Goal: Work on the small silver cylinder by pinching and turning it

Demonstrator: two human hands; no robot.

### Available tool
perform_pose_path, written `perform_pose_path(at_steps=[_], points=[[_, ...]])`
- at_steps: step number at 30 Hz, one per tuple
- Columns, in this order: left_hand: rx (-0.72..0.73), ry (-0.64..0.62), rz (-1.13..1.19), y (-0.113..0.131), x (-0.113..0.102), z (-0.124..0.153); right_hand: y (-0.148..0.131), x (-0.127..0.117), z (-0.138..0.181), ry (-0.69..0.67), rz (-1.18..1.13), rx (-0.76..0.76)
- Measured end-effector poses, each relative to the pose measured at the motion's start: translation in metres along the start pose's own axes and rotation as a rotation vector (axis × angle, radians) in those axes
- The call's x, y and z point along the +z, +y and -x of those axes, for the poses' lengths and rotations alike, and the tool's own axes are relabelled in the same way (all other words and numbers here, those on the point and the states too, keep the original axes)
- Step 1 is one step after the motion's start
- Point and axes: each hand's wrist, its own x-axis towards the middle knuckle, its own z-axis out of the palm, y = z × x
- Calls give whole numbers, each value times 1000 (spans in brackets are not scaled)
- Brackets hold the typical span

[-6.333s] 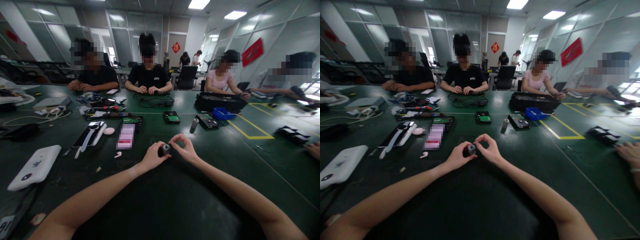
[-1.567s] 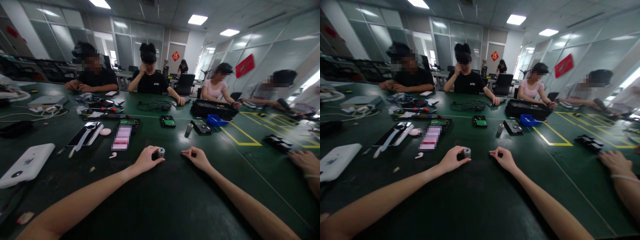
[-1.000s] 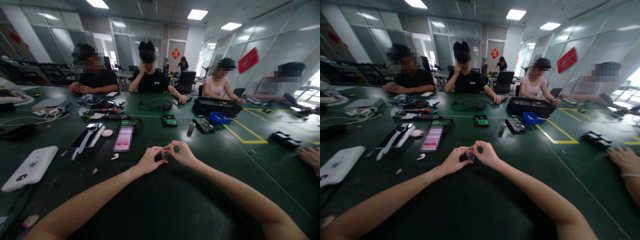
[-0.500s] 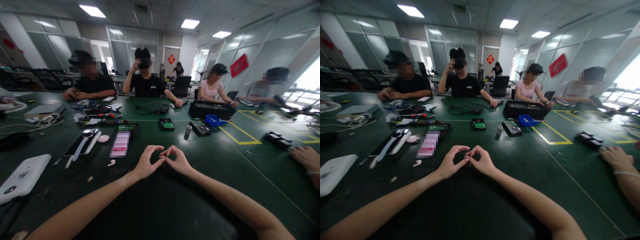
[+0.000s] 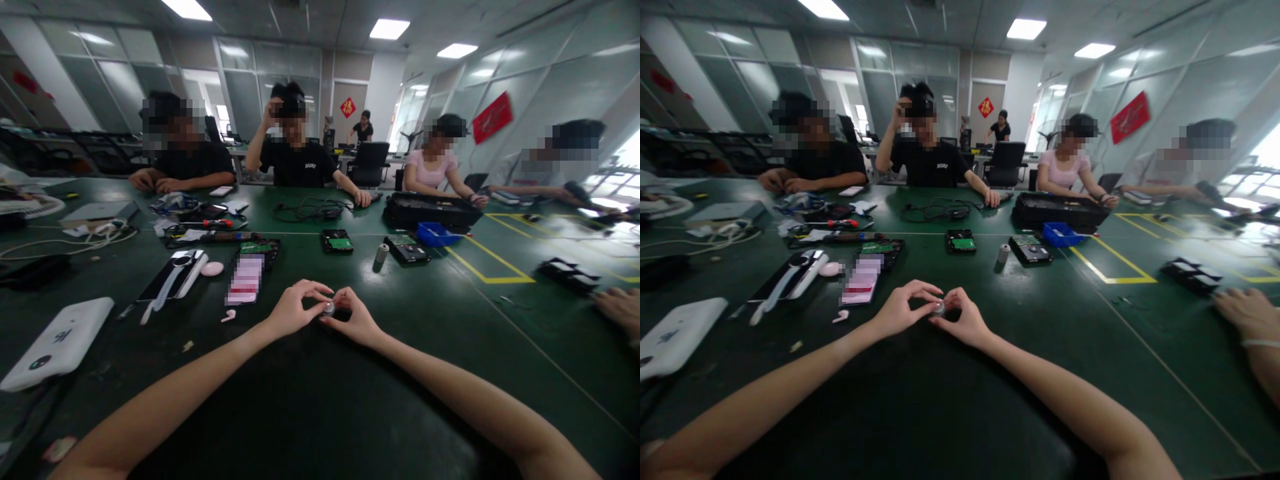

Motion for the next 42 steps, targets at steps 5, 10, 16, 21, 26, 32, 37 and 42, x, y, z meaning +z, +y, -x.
perform_pose_path(at_steps=[5,10,16,21,26,32,37,42], points=[[-26,49,-64,4,6,-1,3,1,0,25,5,-27],[-34,44,-45,3,9,-1,5,2,1,23,-10,-32],[-81,96,44,-4,12,-1,4,1,0,-30,93,-30],[-74,119,59,-1,16,1,-1,0,0,-66,93,-23],[-40,171,27,-1,-6,-9,-1,0,0,-63,82,3],[-311,-48,-47,-44,-46,-19,-3,0,0,-77,57,8],[-395,-135,-59,-71,-47,-13,-5,0,1,-66,70,17],[-378,-152,-47,-77,-45,-12,-4,0,1,-42,92,12]])
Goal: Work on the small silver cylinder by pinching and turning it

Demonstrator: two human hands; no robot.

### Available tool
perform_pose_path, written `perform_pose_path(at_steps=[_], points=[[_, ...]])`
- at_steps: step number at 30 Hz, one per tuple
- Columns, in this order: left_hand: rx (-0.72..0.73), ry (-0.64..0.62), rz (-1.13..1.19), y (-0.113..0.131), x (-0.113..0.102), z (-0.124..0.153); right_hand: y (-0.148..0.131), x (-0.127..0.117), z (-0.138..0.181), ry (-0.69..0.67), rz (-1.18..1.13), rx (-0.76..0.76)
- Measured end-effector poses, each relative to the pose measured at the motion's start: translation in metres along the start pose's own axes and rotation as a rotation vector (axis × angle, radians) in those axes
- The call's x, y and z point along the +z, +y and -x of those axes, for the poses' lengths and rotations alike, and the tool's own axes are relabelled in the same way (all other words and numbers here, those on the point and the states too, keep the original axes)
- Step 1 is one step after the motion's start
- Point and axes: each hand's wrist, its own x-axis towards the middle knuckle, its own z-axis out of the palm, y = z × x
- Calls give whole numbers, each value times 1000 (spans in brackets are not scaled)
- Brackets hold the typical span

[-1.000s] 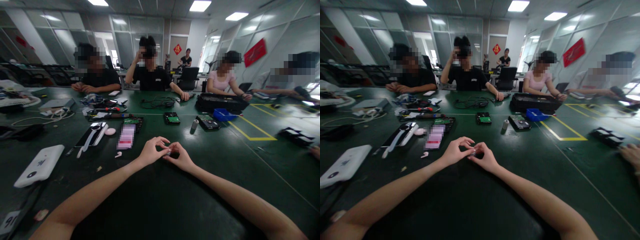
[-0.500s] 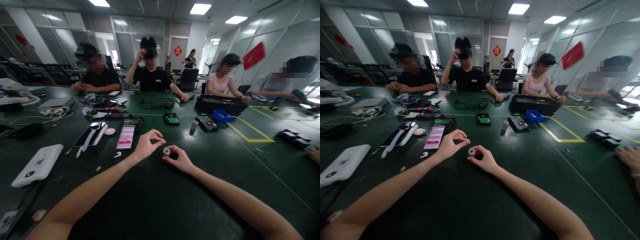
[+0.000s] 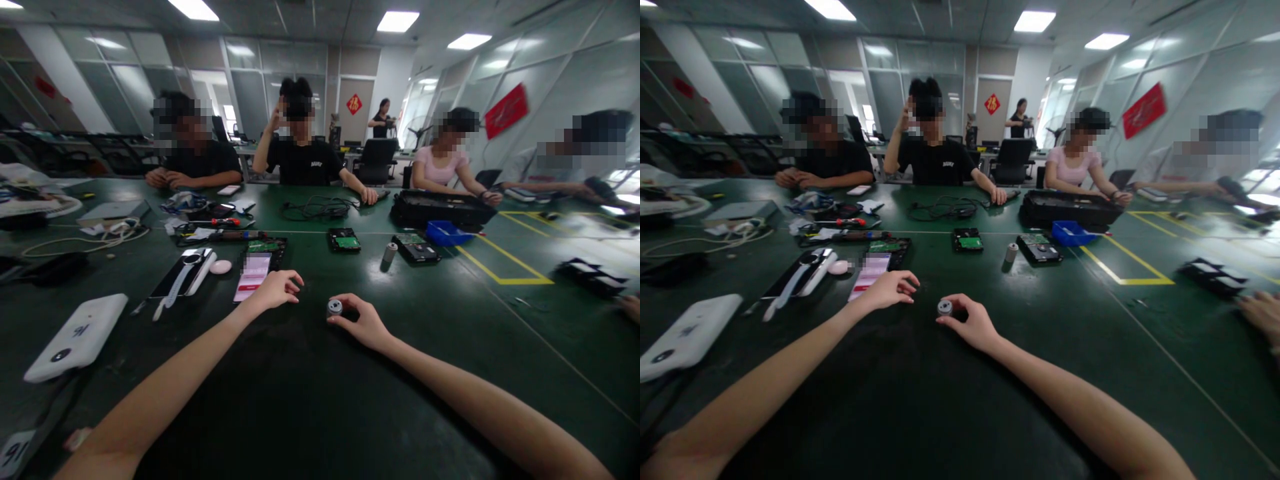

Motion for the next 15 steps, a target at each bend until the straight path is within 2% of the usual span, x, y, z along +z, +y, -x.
perform_pose_path(at_steps=[6,9,11,13,15], points=[[31,-8,7,3,-2,-1,0,-1,-1,-7,-2,8],[108,59,15,24,3,5,0,-1,-1,-6,-7,7],[243,120,33,45,10,12,1,-1,-1,-2,-3,5],[369,123,59,65,19,20,2,-1,-1,-4,4,7],[411,84,65,80,27,26,2,-1,-1,-11,7,8]])
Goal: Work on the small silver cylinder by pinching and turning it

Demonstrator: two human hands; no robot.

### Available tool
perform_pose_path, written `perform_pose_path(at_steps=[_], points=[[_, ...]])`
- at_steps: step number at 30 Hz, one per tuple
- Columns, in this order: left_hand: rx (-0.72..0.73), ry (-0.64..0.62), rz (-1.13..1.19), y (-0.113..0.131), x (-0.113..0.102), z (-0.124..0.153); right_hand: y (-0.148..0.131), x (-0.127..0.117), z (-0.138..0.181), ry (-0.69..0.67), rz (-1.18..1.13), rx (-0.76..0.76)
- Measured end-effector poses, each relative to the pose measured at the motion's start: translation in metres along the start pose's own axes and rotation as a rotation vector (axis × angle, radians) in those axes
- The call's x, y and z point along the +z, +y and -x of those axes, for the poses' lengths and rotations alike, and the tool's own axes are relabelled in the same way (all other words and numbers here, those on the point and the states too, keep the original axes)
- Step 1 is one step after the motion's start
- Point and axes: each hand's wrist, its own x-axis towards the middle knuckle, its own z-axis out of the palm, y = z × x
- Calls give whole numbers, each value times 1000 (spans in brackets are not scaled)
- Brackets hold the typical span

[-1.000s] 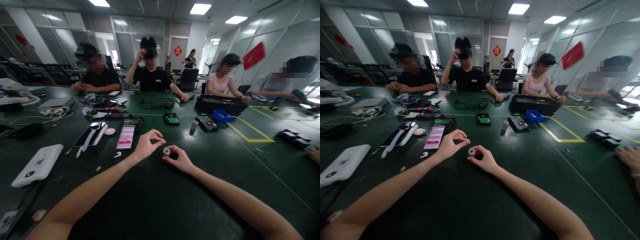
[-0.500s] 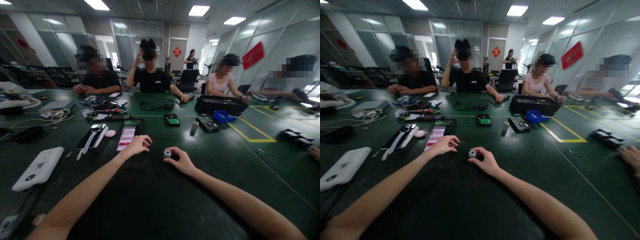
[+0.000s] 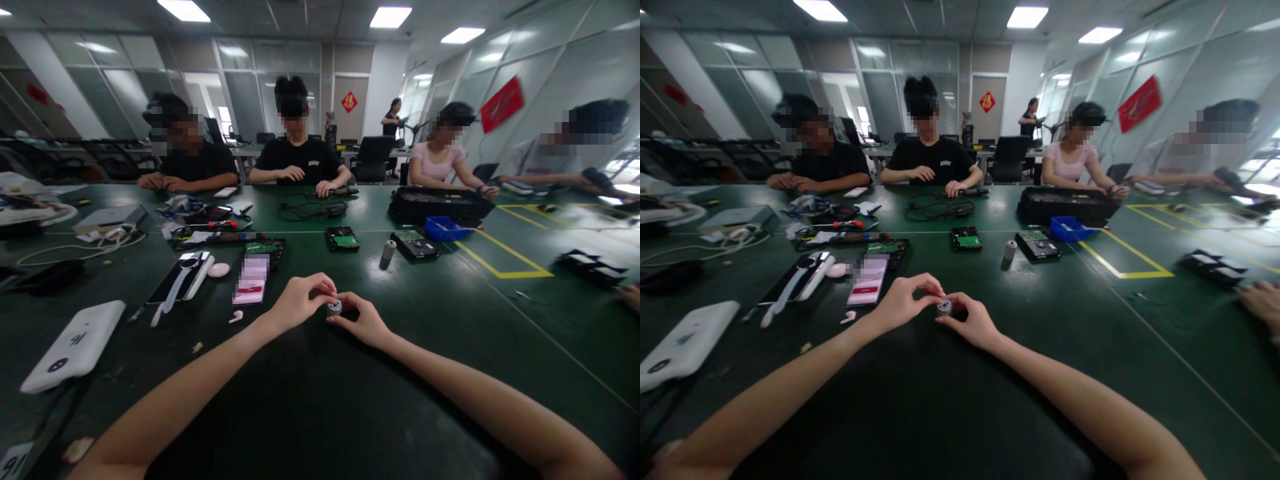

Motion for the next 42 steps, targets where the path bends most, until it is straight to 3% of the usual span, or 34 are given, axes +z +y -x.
perform_pose_path(at_steps=[4,19,28,33,42], points=[[-7,-78,-27,10,9,1,0,0,0,-3,12,-2],[-24,-148,82,-7,2,-2,-3,0,1,9,20,-49],[-135,-210,215,-14,5,-2,1,1,0,4,34,-42],[-116,-190,211,-15,8,-3,0,1,0,-1,37,-37],[-114,15,65,-10,20,3,1,1,0,-2,19,-27]])
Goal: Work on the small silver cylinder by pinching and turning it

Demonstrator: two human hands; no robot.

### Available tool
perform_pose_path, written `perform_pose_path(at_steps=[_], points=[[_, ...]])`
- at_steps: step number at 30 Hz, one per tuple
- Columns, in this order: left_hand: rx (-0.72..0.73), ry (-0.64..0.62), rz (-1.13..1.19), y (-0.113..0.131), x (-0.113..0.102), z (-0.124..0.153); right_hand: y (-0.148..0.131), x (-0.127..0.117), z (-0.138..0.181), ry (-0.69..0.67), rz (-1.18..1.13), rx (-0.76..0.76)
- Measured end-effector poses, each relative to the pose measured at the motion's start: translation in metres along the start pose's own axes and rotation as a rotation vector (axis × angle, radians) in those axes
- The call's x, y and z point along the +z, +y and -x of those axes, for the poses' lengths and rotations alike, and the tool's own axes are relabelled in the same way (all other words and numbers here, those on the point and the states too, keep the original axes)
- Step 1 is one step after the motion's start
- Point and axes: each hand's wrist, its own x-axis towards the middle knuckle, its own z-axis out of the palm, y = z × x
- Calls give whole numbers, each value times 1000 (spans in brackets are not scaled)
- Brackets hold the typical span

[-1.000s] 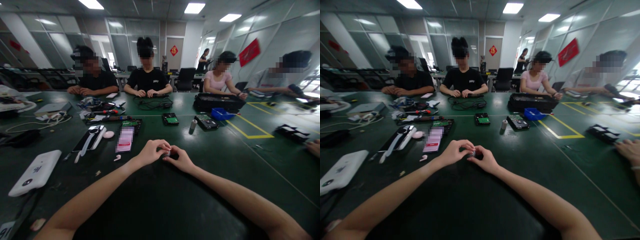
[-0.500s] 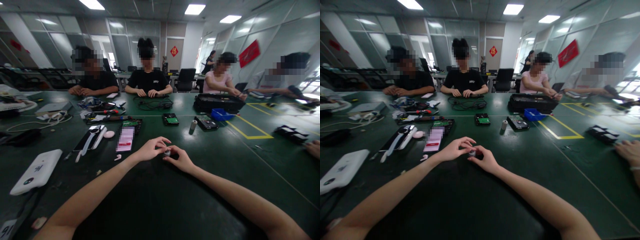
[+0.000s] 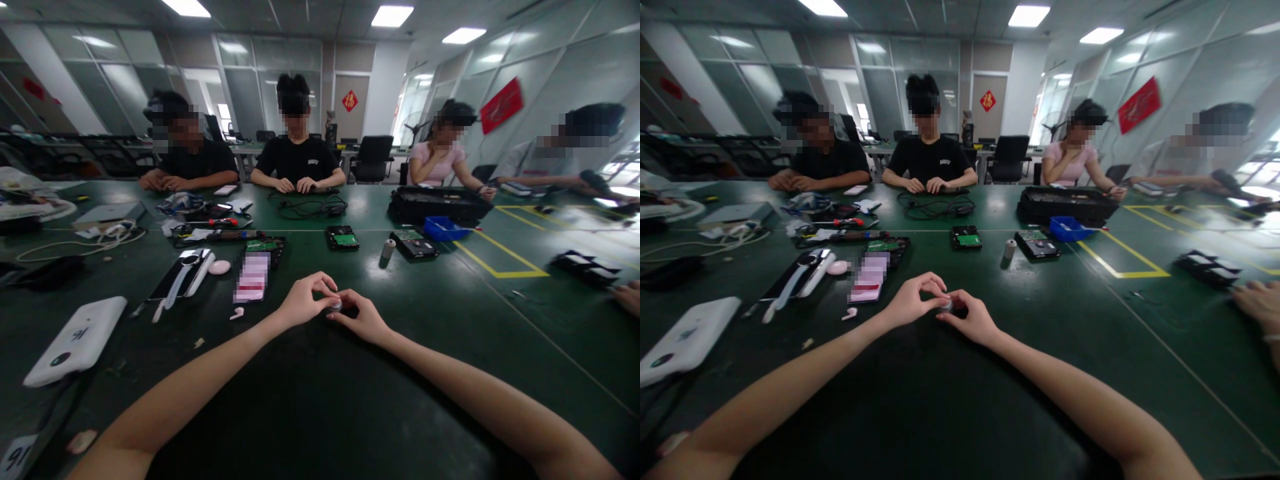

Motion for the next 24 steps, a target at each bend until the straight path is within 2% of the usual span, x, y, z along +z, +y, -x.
perform_pose_path(at_steps=[3,7,10,12,14,17,24], points=[[-4,48,0,2,-3,-1,0,0,0,5,-6,13],[-26,129,12,-5,-38,-11,-2,1,0,5,-36,25],[-148,19,-58,-24,-70,-17,-3,0,0,-3,-40,25],[-258,-81,-95,-39,-81,-16,-3,-1,0,-9,-35,25],[-312,-155,-127,-53,-82,-14,-2,-1,0,-9,-33,24],[-322,-186,-149,-66,-74,-11,-2,-2,0,-3,-23,22],[-299,-205,-168,-61,-71,-10,-9,-1,3,-12,-28,36]])
